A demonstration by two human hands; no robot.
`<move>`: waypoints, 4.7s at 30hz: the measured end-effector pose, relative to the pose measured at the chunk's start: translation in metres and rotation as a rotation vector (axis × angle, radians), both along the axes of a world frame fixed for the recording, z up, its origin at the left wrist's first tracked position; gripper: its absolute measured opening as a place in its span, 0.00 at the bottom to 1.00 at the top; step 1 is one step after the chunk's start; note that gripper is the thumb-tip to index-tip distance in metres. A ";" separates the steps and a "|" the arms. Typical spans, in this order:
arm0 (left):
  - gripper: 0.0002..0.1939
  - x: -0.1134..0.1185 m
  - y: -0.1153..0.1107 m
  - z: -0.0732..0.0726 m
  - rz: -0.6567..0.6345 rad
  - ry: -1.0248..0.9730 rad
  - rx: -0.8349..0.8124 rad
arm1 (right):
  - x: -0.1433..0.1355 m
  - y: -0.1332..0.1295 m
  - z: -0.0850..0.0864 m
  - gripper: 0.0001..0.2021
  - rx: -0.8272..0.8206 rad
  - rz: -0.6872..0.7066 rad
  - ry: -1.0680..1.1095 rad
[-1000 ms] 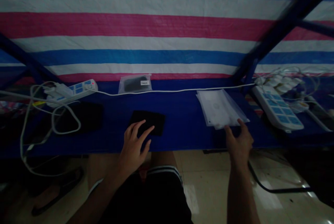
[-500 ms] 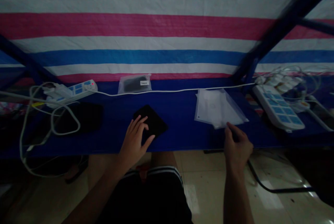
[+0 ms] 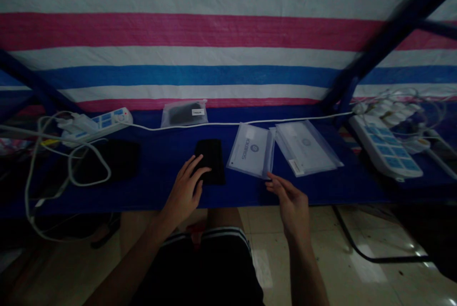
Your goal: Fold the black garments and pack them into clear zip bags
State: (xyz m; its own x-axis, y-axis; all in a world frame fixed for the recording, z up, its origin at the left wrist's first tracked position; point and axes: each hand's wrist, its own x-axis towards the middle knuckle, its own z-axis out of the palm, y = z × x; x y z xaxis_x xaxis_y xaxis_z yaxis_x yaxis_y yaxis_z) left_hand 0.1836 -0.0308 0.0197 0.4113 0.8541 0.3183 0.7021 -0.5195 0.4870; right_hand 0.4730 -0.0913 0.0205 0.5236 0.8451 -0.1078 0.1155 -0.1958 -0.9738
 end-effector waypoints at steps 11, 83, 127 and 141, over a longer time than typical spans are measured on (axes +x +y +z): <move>0.17 -0.005 -0.015 0.002 0.006 -0.010 -0.018 | -0.014 0.012 0.007 0.23 0.039 0.165 -0.144; 0.05 0.000 0.044 -0.011 0.031 -0.246 0.014 | -0.074 0.069 -0.003 0.23 0.219 0.192 0.159; 0.12 0.001 0.031 -0.002 -0.069 -0.333 0.133 | -0.094 0.067 0.002 0.25 0.060 0.504 0.190; 0.09 0.001 0.034 -0.002 0.031 -0.388 0.116 | -0.098 0.063 0.002 0.26 0.118 0.494 0.281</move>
State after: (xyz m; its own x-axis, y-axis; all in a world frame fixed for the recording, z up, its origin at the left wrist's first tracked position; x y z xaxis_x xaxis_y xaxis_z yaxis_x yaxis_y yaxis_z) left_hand 0.1842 0.0033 0.0173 0.2162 0.8138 0.5395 0.4937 -0.5678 0.6587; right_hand 0.3745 -0.0279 0.0228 0.0285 0.9967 -0.0757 -0.1009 -0.0725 -0.9923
